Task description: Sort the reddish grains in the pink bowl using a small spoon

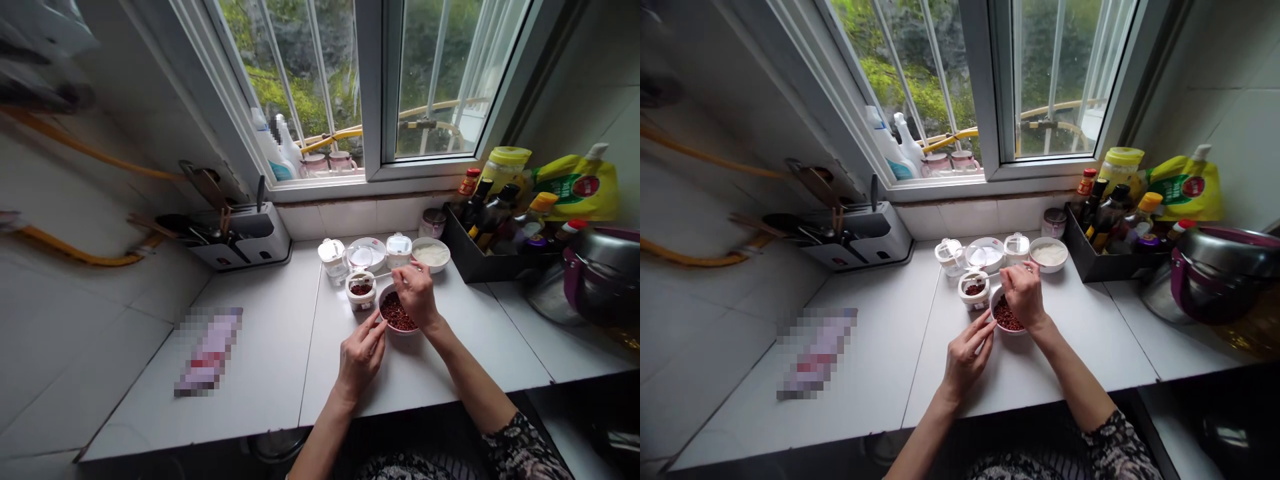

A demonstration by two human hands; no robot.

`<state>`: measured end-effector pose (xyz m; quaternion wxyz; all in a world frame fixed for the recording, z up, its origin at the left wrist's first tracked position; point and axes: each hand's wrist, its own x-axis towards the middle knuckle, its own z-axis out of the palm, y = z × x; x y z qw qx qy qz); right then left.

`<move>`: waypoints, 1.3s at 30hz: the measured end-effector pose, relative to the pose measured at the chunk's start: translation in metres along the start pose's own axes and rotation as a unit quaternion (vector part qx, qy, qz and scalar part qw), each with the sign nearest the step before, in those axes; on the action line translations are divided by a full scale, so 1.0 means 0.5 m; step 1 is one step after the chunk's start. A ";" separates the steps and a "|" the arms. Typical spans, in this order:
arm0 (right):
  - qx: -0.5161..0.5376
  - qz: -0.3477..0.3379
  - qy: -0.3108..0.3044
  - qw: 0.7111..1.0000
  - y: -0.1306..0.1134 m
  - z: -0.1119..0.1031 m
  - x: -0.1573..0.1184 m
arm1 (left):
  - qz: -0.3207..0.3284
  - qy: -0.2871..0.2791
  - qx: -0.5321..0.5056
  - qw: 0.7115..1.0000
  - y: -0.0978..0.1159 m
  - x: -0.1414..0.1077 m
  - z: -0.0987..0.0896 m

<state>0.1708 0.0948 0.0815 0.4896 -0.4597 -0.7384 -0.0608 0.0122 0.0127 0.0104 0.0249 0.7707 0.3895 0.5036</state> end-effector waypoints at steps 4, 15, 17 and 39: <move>-0.045 -0.087 -0.025 0.995 -0.015 0.005 -0.011 | 0.003 -0.003 -0.001 1.000 -0.001 0.000 0.000; -0.010 -0.003 -0.008 1.000 0.084 -0.053 -0.039 | -0.001 0.000 -0.001 1.000 0.001 0.001 -0.001; -0.009 -0.005 -0.043 0.999 0.084 -0.044 -0.050 | -0.001 -0.003 -0.002 1.000 0.001 0.001 -0.001; -0.001 0.028 -0.072 0.997 0.074 -0.029 -0.062 | -0.007 -0.015 0.004 1.000 0.000 0.000 -0.006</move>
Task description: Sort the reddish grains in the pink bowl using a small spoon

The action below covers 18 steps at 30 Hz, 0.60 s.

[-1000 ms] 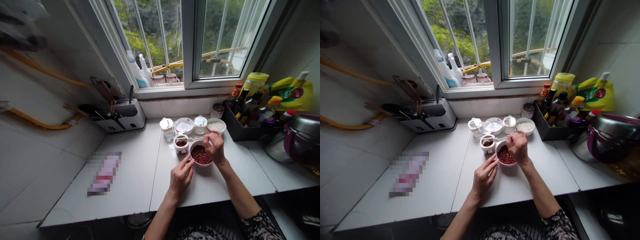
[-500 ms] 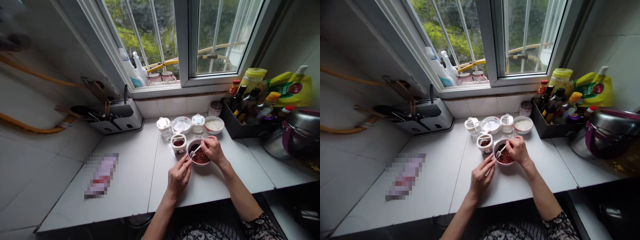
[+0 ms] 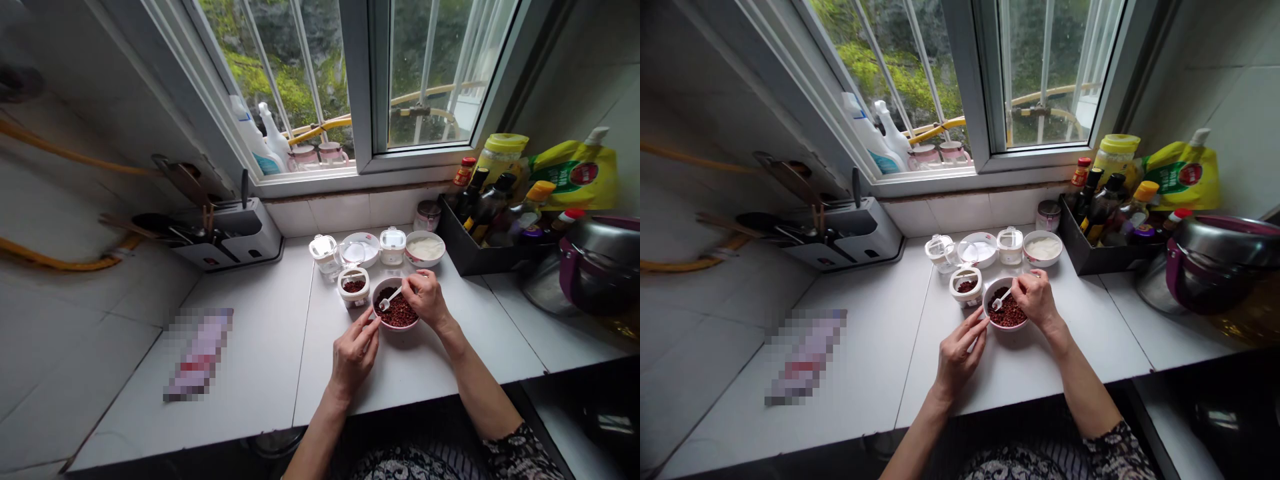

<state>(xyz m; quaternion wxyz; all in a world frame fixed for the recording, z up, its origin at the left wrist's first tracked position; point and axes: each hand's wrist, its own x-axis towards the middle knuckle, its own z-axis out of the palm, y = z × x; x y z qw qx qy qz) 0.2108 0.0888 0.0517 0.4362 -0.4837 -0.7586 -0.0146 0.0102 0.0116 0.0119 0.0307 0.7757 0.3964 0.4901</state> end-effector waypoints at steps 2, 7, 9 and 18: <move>-0.004 0.002 -0.002 1.000 0.000 0.001 -0.001 | 0.000 0.002 -0.002 1.000 0.000 0.000 0.000; -0.006 0.013 -0.011 1.000 0.003 0.004 -0.003 | -0.002 0.000 -0.003 1.000 -0.001 -0.001 0.001; -0.003 0.013 -0.010 1.000 0.002 0.007 -0.004 | -0.002 -0.001 -0.002 1.000 -0.001 -0.001 0.001; 0.012 0.027 0.017 0.999 0.001 0.010 -0.003 | 0.000 0.001 0.002 1.000 0.000 -0.001 0.000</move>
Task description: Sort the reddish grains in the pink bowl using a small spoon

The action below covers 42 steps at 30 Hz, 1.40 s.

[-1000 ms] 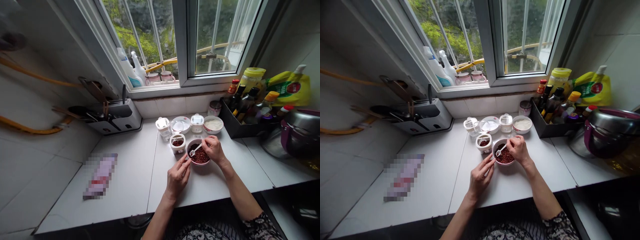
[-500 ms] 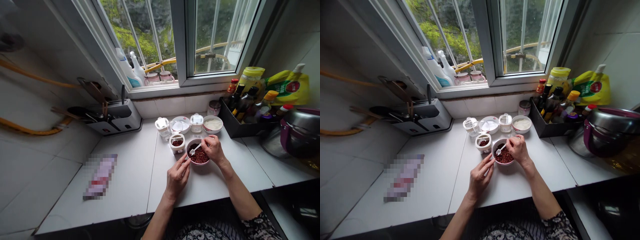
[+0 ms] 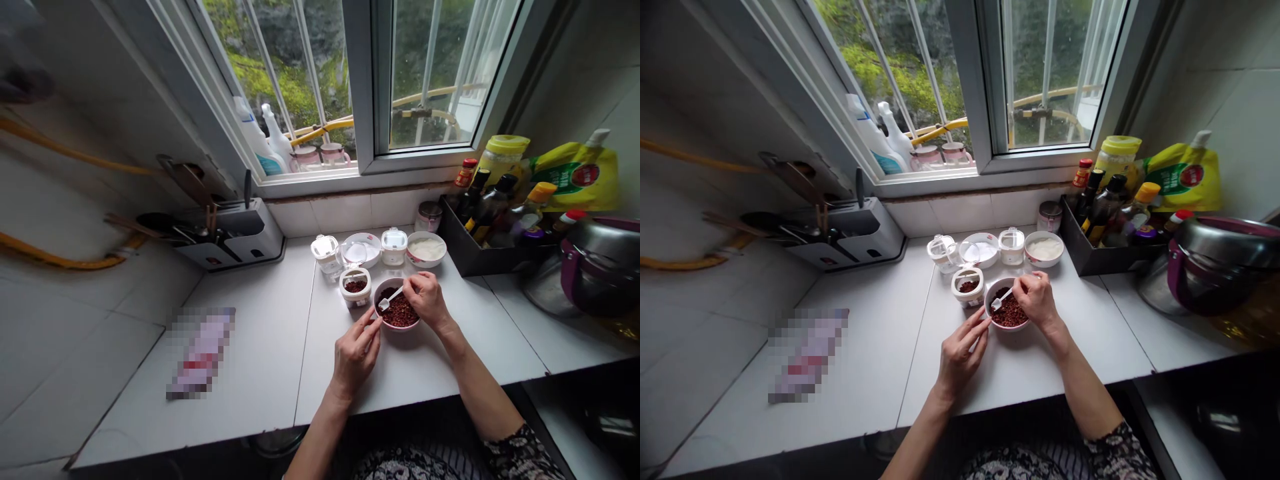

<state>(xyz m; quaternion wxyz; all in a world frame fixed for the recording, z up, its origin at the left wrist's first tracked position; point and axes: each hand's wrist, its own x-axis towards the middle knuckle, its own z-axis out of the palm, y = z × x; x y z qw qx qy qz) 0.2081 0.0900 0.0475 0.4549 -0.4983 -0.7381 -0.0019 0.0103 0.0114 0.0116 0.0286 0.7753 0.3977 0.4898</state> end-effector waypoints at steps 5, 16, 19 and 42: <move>0.023 0.036 0.001 0.999 0.008 -0.006 0.004 | 0.002 0.000 -0.003 1.000 0.000 0.001 0.000; 0.046 0.064 0.003 0.997 0.005 -0.013 0.009 | 0.000 0.001 -0.007 1.000 -0.001 0.000 0.001; 0.065 0.085 0.002 0.994 0.004 -0.016 0.009 | -0.001 0.004 -0.010 1.000 0.000 0.001 0.000; -0.063 -0.115 0.072 0.989 -0.093 0.002 0.044 | 0.002 0.010 -0.012 1.000 0.000 0.002 0.004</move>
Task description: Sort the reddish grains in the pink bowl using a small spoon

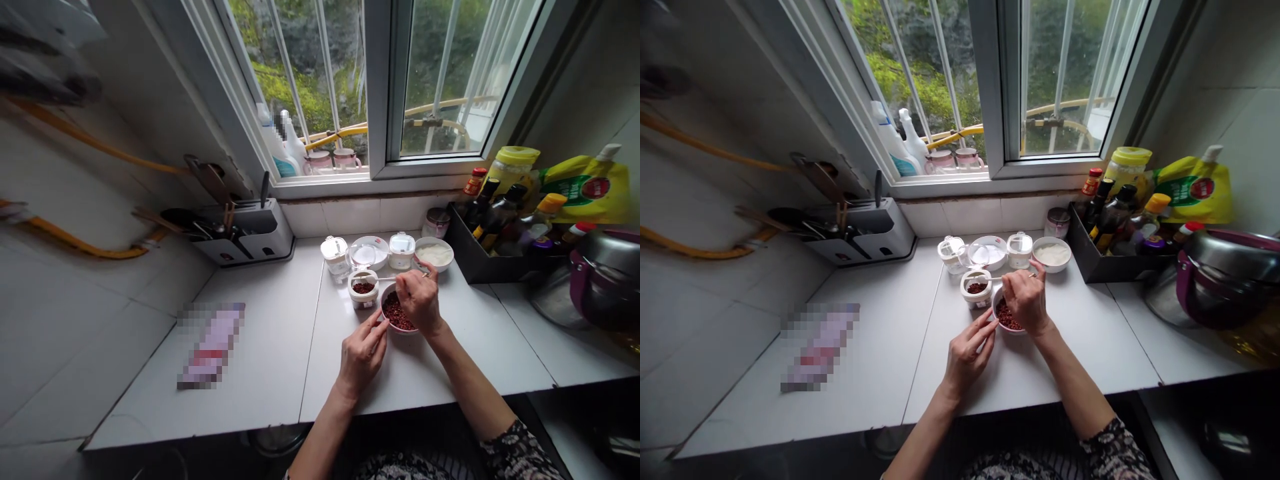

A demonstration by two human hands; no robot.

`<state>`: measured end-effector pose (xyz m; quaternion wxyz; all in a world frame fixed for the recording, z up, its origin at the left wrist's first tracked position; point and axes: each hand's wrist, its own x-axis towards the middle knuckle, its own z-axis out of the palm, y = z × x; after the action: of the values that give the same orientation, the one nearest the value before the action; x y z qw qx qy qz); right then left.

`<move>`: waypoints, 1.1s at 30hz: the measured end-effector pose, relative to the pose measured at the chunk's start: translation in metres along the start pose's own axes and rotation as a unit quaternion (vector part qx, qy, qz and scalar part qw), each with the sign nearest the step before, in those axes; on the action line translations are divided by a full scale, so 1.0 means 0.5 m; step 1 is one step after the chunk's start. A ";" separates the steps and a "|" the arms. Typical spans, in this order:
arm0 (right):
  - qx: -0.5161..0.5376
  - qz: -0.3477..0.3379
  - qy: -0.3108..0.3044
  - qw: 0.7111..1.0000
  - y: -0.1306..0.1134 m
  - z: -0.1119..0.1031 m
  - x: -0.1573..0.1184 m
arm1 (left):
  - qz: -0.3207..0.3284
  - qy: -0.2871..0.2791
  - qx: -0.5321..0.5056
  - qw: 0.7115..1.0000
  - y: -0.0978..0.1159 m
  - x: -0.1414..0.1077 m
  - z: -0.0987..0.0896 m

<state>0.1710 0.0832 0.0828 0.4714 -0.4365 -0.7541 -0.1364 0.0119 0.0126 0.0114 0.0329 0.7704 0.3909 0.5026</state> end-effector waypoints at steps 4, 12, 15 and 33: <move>0.019 0.034 0.033 0.999 0.059 -0.031 -0.006 | -0.003 -0.002 0.000 1.000 0.000 0.001 -0.002; 0.066 0.010 -0.132 0.989 0.116 -0.060 -0.031 | -0.004 -0.007 0.008 1.000 -0.001 -0.002 -0.003; 0.089 0.015 -0.169 0.981 0.096 -0.040 -0.044 | -0.005 -0.007 0.007 1.000 -0.001 -0.002 -0.003; 0.070 0.094 -0.109 0.987 0.097 -0.032 -0.052 | -0.002 -0.007 0.007 1.000 0.000 0.000 -0.007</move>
<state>0.2231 0.0879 0.0594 0.4268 -0.4836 -0.7641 0.0100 0.0093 0.0114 0.0130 0.0312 0.7733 0.3961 0.4941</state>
